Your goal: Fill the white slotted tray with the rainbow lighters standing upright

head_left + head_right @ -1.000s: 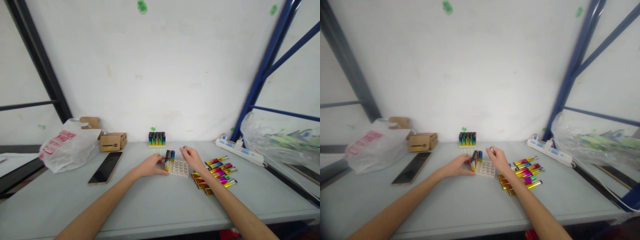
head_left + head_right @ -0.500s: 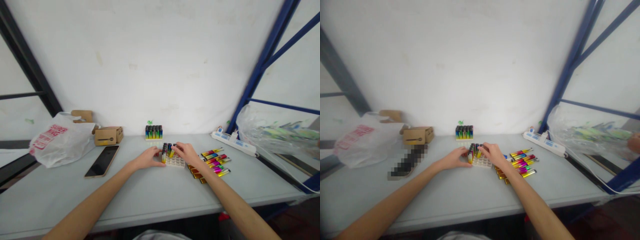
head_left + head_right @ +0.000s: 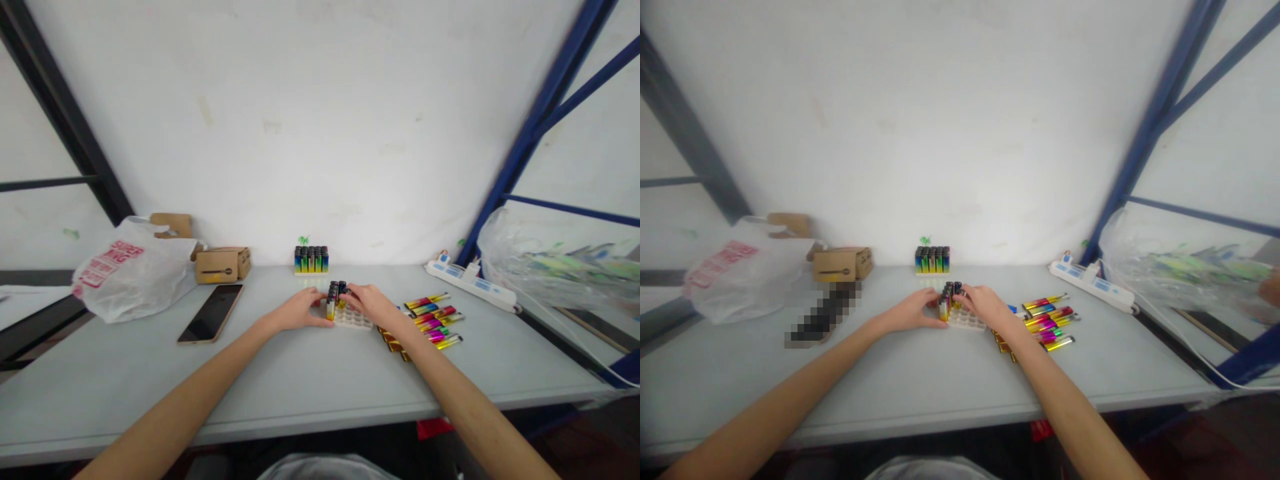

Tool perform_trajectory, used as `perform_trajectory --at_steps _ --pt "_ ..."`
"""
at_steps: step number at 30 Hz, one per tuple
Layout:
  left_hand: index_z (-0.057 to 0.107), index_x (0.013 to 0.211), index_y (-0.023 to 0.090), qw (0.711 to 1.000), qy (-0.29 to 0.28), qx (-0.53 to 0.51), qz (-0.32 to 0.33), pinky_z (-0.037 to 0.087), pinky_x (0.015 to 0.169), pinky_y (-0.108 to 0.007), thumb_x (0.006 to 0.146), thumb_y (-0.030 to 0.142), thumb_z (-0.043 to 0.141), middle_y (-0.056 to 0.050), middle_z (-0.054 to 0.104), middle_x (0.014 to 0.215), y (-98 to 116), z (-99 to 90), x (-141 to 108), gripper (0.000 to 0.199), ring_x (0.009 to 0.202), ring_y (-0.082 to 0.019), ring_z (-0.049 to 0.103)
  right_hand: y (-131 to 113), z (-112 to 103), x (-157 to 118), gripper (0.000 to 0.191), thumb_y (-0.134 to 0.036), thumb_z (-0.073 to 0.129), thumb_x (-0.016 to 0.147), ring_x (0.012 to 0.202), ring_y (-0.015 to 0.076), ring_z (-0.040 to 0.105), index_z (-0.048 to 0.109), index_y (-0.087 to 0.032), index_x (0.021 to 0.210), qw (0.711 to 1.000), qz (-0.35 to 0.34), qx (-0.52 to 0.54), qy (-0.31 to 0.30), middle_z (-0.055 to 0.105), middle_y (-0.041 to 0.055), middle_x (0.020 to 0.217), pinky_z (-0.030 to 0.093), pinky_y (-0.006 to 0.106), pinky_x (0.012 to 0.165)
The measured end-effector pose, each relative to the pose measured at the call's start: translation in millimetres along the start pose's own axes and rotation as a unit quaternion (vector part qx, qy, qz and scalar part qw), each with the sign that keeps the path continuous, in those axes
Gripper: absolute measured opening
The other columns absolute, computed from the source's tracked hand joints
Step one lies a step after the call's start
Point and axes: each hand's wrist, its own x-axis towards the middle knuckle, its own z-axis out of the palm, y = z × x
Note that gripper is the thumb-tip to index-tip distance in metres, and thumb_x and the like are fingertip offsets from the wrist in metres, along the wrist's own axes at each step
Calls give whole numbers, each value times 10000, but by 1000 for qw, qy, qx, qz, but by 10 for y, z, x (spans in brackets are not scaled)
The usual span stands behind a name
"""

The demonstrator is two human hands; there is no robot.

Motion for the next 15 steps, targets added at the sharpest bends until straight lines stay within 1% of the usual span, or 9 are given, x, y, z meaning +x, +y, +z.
perform_trajectory --at_steps 2,4,6,7,9,11,12,14,15 --pt "753 1123 159 1000 -3 3 2 495 821 -338 758 745 824 -77 665 974 -15 3 6 694 884 -266 626 -40 -3 2 401 -489 496 1120 835 253 763 753 -182 1096 996 38 -77 -7 814 141 929 436 278 682" --pt "757 1108 162 1000 -5 4 5 491 810 -335 763 755 812 -74 661 968 -25 5 13 689 878 -265 625 -72 -3 -4 496 -572 467 1106 882 272 771 778 -191 1043 991 59 -121 -23 815 162 965 442 286 696" --pt "758 1103 167 1000 -4 4 5 490 803 -332 768 765 799 -69 660 964 -28 5 18 686 870 -261 626 -81 -22 -20 538 -624 461 1090 885 261 770 785 -207 986 990 54 -120 -44 815 142 947 445 279 710" --pt "758 1104 169 1000 -3 4 4 490 802 -332 770 768 795 -68 660 963 -27 4 19 687 868 -260 627 -70 -46 -32 550 -636 449 1090 884 251 768 783 -216 974 992 52 -111 -43 814 128 934 447 275 721" --pt "755 1108 167 1000 -2 3 3 492 805 -333 767 770 794 -67 662 963 -19 1 21 693 870 -261 630 -10 -126 -63 573 -626 381 1114 908 239 766 777 -230 992 993 68 -95 -15 812 109 934 459 272 760" --pt "752 1107 162 1000 -3 1 3 494 813 -336 760 769 797 -69 664 967 -8 -5 20 701 876 -264 633 110 -240 -107 582 -590 316 1137 965 247 767 769 -230 1065 985 134 -100 34 811 118 971 479 286 816" --pt "751 1102 160 1000 -4 0 2 496 816 -337 756 772 799 -70 665 968 -1 -10 19 705 879 -265 634 191 -303 -135 573 -570 310 1141 1001 259 766 764 -221 1114 974 188 -112 54 809 134 1001 491 300 843" --pt "751 1086 160 1000 -3 -2 -3 499 821 -337 747 782 798 -71 667 971 13 -20 16 710 879 -266 636 384 -419 -207 548 -537 339 1135 1068 297 759 749 -182 1206 937 313 -140 67 797 185 1083 517 341 884" --pt "751 1080 161 1000 -2 -2 -5 501 823 -337 745 788 794 -72 668 975 19 -25 15 712 879 -266 637 488 -467 -248 539 -520 361 1128 1106 319 751 742 -153 1232 919 362 -147 55 783 215 1147 529 365 902"
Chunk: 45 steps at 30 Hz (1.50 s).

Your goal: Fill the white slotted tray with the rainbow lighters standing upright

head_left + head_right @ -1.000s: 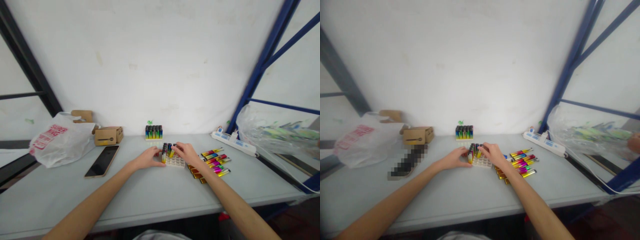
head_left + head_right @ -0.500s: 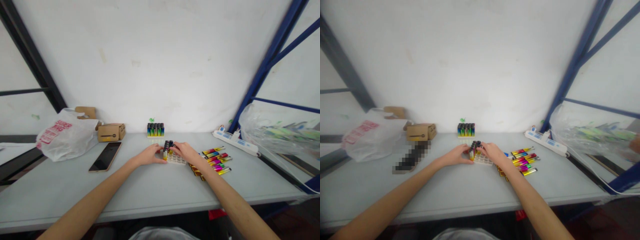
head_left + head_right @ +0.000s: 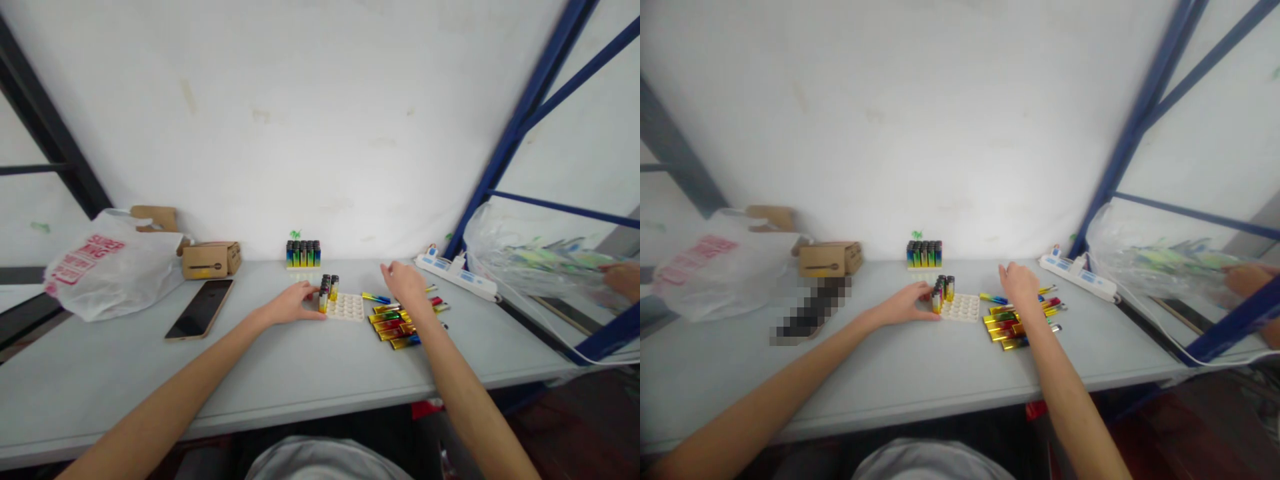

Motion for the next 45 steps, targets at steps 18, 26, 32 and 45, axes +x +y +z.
perform_trajectory --at_steps 18,26,32,45 --pt "753 1086 164 1000 0 2 -2 514 836 -346 748 797 784 -75 666 985 17 -9 -5 719 872 -262 635 305 294 177 423 -360 524 1064 1265 398 676 678 -95 1355 995 20 -35 -87 663 297 1352 505 517 1040" --pt "749 1077 158 1000 2 2 3 504 822 -344 744 812 775 -75 661 971 27 -7 -6 734 874 -268 634 227 437 304 529 -243 706 967 1208 272 702 597 -110 1468 994 -56 76 -59 744 191 1278 506 321 1025" --pt "748 1098 153 1000 -8 7 -4 507 837 -349 754 794 784 -85 667 998 15 -7 -3 728 891 -273 639 143 478 318 188 -291 696 958 985 245 760 762 -159 1074 960 -147 232 -50 821 117 1084 548 328 919" --pt "752 1088 161 1000 -3 2 4 502 813 -333 753 799 785 -74 666 969 12 -5 3 721 874 -264 636 -258 521 91 526 -718 461 959 626 147 509 582 -216 864 856 -222 467 -24 557 -22 679 410 252 583"
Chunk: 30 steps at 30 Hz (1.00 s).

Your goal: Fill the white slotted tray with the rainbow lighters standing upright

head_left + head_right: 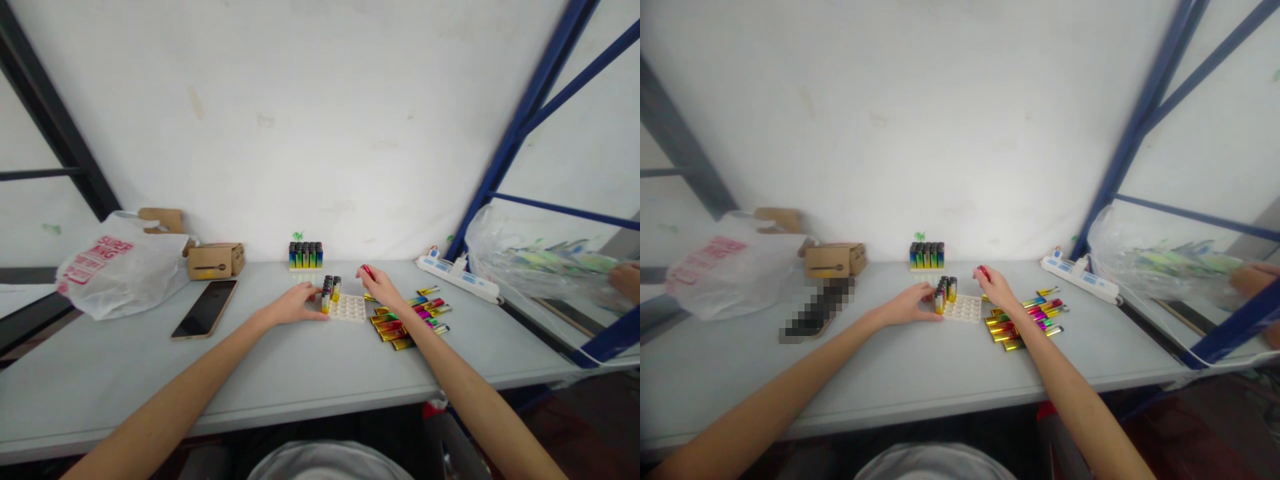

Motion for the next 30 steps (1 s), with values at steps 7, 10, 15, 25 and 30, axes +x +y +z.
perform_trajectory --at_steps 7,10,15,25,30 --pt "751 1114 173 1000 2 -3 2 510 839 -338 759 790 788 -70 673 975 21 -3 -5 713 887 -266 636 -92 58 -29 587 -744 452 893 565 131 331 330 -260 584 995 19 -82 49 299 -35 563 257 288 549" --pt "751 1119 173 1000 5 -1 1 513 833 -340 757 794 788 -71 673 979 16 0 -10 719 882 -265 636 -126 69 -35 516 -654 446 869 571 132 316 322 -262 559 993 8 -90 69 281 -27 567 228 292 552" --pt "758 1113 175 1000 5 -4 2 512 823 -338 754 792 792 -70 666 969 -4 7 -8 714 869 -260 633 -183 63 -52 414 -528 433 879 578 139 361 352 -254 579 992 -11 -104 70 333 -25 569 247 292 568" --pt "751 1091 164 1000 6 -6 1 502 837 -346 755 805 781 -76 662 971 -6 18 -9 724 884 -268 634 -298 85 -145 378 -488 380 1105 755 186 598 548 -230 886 986 -108 -124 -42 642 21 799 457 299 758" --pt "758 1103 158 1000 10 -10 8 508 825 -345 757 794 792 -83 670 978 -30 33 -5 725 876 -266 633 -362 99 -180 452 -531 403 1110 728 182 603 544 -231 803 974 -147 -157 -72 666 35 789 467 294 742"
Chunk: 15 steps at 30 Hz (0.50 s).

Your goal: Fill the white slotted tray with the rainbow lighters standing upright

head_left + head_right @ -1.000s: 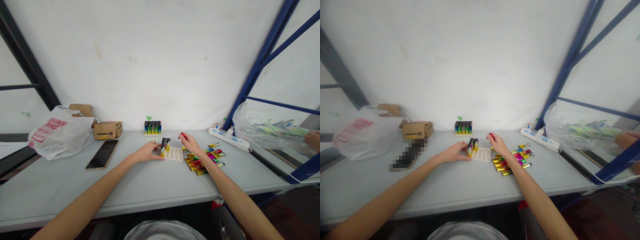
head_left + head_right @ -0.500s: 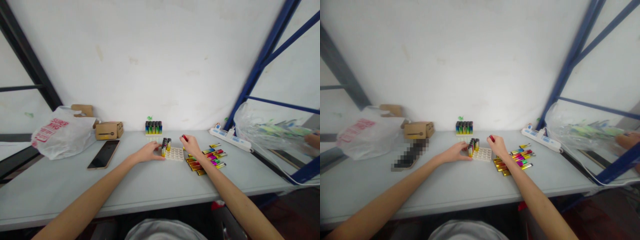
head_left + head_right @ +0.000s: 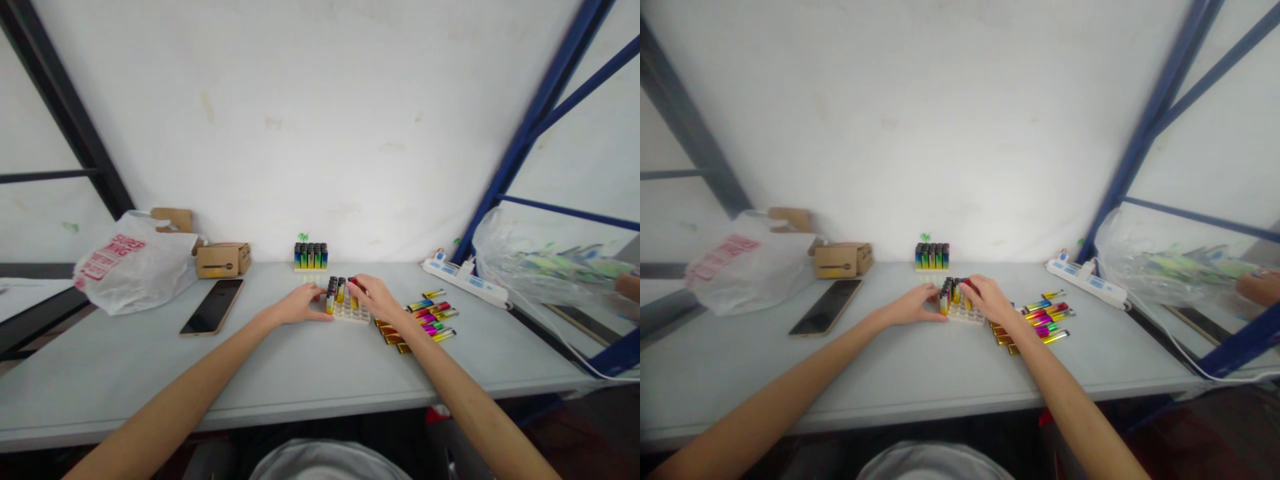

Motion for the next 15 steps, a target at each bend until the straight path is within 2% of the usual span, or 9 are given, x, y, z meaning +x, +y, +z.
perform_trajectory --at_steps 3,6,10,12,15 --pt "755 1121 157 1000 -2 9 -1 510 834 -341 760 780 801 -82 671 983 -6 6 5 721 882 -261 630 -14 14 -8 454 -544 470 1092 592 169 604 542 -234 768 998 39 32 -36 672 7 646 449 277 642" --pt "754 1119 154 1000 -7 14 -2 511 840 -340 764 771 804 -81 665 977 -6 8 6 714 882 -259 628 4 43 -11 408 -532 523 1076 638 187 699 597 -221 822 994 46 85 -52 770 43 733 488 270 651" --pt "759 1109 158 1000 -4 12 0 510 823 -340 765 782 796 -78 659 968 -5 4 3 713 874 -261 623 19 78 -5 387 -512 529 1080 648 199 721 657 -206 880 989 45 102 -97 788 50 748 503 270 646" --pt "760 1107 160 1000 -3 13 3 507 821 -342 769 787 790 -78 659 967 -4 3 2 713 876 -263 622 3 83 9 369 -485 549 1082 648 196 708 675 -197 888 990 45 76 -109 782 51 744 485 266 638" --pt "758 1118 162 1000 -1 12 7 503 830 -347 776 786 784 -78 664 973 0 5 2 712 884 -267 622 -45 84 38 337 -447 616 1064 656 191 671 694 -182 870 994 36 -27 -104 772 70 762 418 265 632"
